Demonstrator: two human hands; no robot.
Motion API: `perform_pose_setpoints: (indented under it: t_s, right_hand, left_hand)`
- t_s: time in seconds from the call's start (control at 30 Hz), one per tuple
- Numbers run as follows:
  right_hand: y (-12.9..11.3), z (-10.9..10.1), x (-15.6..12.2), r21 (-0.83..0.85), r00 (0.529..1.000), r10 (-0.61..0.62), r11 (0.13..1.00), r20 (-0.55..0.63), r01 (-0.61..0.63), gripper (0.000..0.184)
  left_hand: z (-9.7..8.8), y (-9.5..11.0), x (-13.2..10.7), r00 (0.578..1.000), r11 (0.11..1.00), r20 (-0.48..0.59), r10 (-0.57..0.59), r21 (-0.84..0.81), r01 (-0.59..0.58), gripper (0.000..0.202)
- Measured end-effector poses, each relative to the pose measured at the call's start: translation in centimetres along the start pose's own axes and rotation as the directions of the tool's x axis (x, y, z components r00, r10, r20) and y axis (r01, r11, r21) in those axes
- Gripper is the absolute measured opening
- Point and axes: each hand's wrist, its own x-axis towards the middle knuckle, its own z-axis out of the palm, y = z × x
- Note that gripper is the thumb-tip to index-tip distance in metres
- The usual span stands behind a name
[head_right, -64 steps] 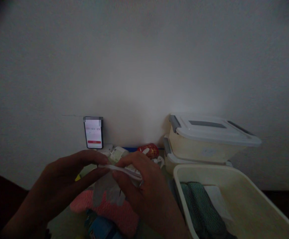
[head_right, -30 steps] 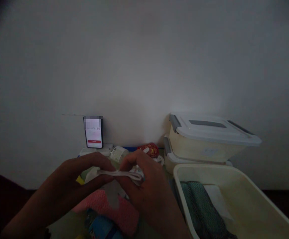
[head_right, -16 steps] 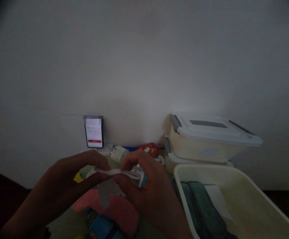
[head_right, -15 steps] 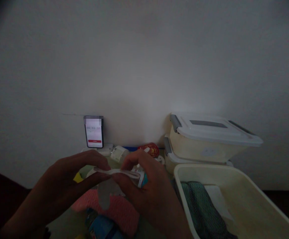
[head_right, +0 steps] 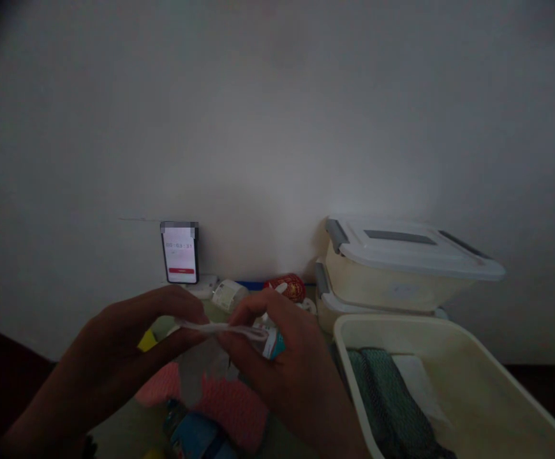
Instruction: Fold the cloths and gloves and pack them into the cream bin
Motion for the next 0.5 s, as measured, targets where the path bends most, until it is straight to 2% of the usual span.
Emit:
perform_pose_setpoints:
  t_s: [0.27,0.4,0.5]
  right_hand:
    - [-0.39,-0.04,0.00,-0.051,1.000,0.010,0.999,-0.010,-0.011,0.010]
    - [-0.39,-0.12,0.10,-0.069,1.000,0.001,0.998,0.009,0.000,0.020]
    - [-0.35,-0.19,0.22,-0.054,0.999,-0.004,0.999,0.032,0.006,0.012]
  left_hand:
    - [-0.12,-0.19,-0.25,0.998,0.998,-0.003,0.057,-0.006,-0.057,0.012]
    - [-0.10,-0.12,-0.08,0.997,0.997,-0.025,0.069,-0.020,-0.069,0.013]
    - [-0.09,-0.05,0.09,0.998,0.998,-0.028,0.065,-0.021,-0.066,0.012]
